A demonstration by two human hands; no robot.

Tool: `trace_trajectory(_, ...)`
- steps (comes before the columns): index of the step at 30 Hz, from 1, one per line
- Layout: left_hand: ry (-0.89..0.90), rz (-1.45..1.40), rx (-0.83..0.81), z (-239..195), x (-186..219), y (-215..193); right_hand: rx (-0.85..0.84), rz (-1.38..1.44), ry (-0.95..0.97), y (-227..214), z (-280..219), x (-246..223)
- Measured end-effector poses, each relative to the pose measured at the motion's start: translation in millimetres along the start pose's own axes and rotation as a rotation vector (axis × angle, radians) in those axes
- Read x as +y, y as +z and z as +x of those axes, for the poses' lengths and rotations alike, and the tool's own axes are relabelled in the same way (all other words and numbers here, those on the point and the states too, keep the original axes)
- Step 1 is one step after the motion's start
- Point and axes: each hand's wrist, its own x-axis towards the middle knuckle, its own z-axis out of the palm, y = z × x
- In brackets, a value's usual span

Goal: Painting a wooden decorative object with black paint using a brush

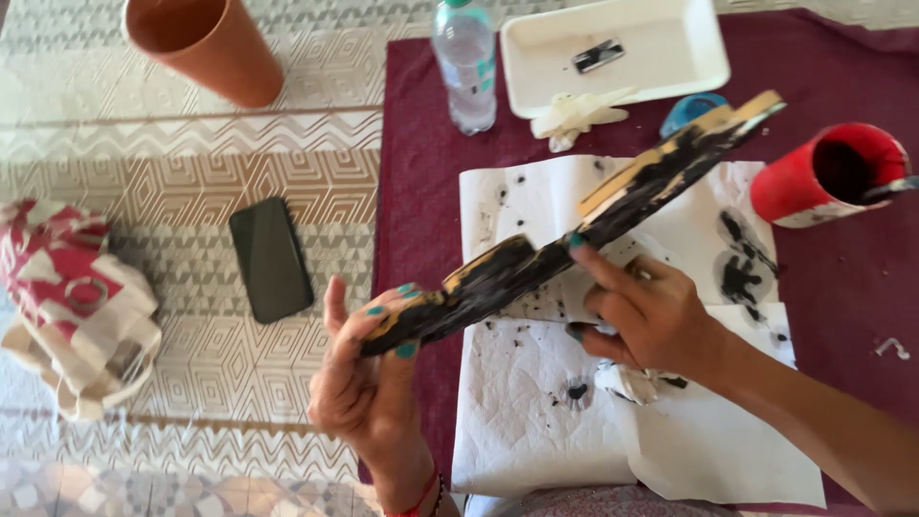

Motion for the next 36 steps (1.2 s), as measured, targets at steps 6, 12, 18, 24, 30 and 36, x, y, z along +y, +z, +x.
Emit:
trace_trajectory(6, -0.034, -0.035, 0.046, -5, -1, 4, 0.284, 0.177, 0.162, 7, -44, 3)
trace_trajectory(12, -0.064, -0.086, 0.110, -14, -4, 5, 0.426, 0.640, 0.553, -3, -15, 4)
trace_trajectory(18, -0.046, 0.019, 0.126, -15, -4, 7, 0.460, 1.221, 0.742, 11, -36, -3)
trace_trajectory(24, -0.125, 0.015, 0.135, -17, 3, 8, 0.644, 1.588, 0.931, -10, -25, -15)
trace_trajectory(30, -0.141, -0.028, 0.117, -17, 0, 3, 0.657, 1.488, 1.031, -14, -12, -18)
trace_trajectory(36, -0.151, -0.023, 0.134, -22, -16, -4, 0.615, 1.349, 0.823, -24, -3, -18)
